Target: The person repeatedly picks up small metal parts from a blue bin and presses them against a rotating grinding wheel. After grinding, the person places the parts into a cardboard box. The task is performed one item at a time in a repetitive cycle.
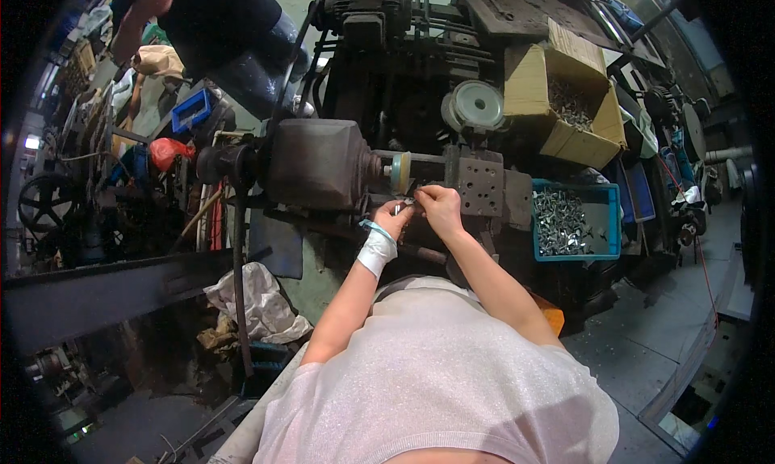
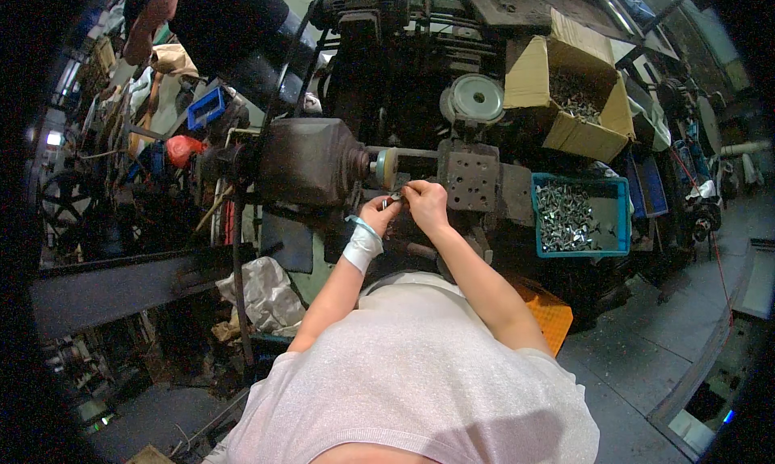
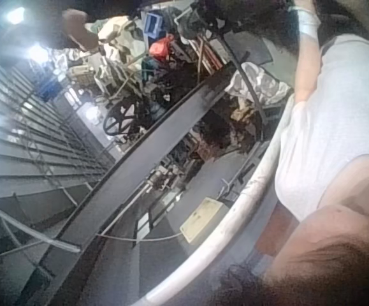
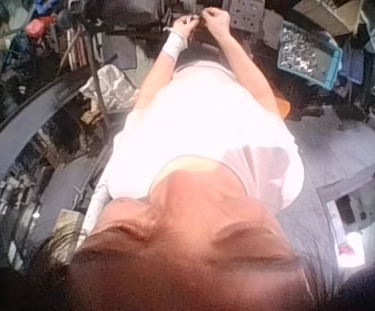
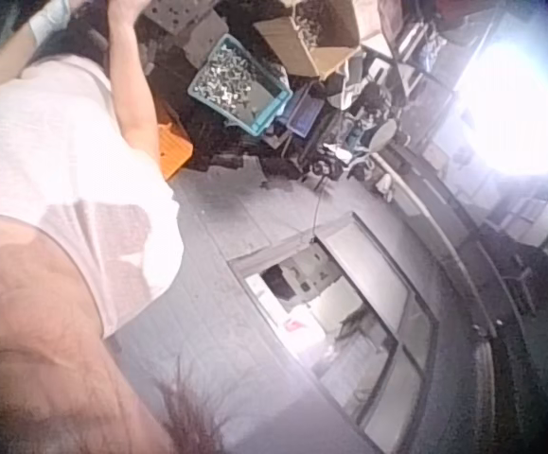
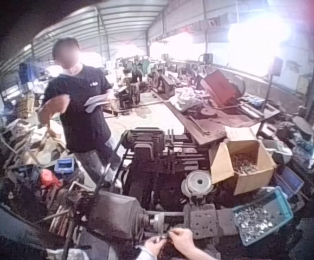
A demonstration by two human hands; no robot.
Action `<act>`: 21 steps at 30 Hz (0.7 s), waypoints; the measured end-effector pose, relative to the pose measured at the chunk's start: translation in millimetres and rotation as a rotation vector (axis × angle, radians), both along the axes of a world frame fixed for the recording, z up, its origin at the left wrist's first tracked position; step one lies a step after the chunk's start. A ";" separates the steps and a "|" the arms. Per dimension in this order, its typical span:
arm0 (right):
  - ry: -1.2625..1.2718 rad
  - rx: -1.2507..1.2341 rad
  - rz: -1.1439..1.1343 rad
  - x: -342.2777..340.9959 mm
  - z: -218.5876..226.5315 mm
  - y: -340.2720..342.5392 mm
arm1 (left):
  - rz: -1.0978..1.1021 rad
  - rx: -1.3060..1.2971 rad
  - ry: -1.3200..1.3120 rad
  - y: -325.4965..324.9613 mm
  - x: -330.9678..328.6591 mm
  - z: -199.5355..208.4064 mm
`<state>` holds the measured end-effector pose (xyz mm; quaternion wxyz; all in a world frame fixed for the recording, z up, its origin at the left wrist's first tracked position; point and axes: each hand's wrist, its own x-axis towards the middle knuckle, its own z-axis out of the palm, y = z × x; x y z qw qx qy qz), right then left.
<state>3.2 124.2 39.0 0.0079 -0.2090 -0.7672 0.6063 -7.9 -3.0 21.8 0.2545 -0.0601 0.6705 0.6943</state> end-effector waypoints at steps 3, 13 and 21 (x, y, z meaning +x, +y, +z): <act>0.118 0.223 0.013 -10.1 -14.9 0.1 | -0.008 -0.067 -0.059 4.1 -5.5 7.2; 0.020 0.279 -0.043 -19.0 0.3 -9.0 | 0.156 -0.035 -0.111 9.1 -8.8 -32.1; 0.027 0.221 -0.094 -17.4 -0.2 -13.4 | 0.113 0.058 -0.164 4.2 -10.6 -28.0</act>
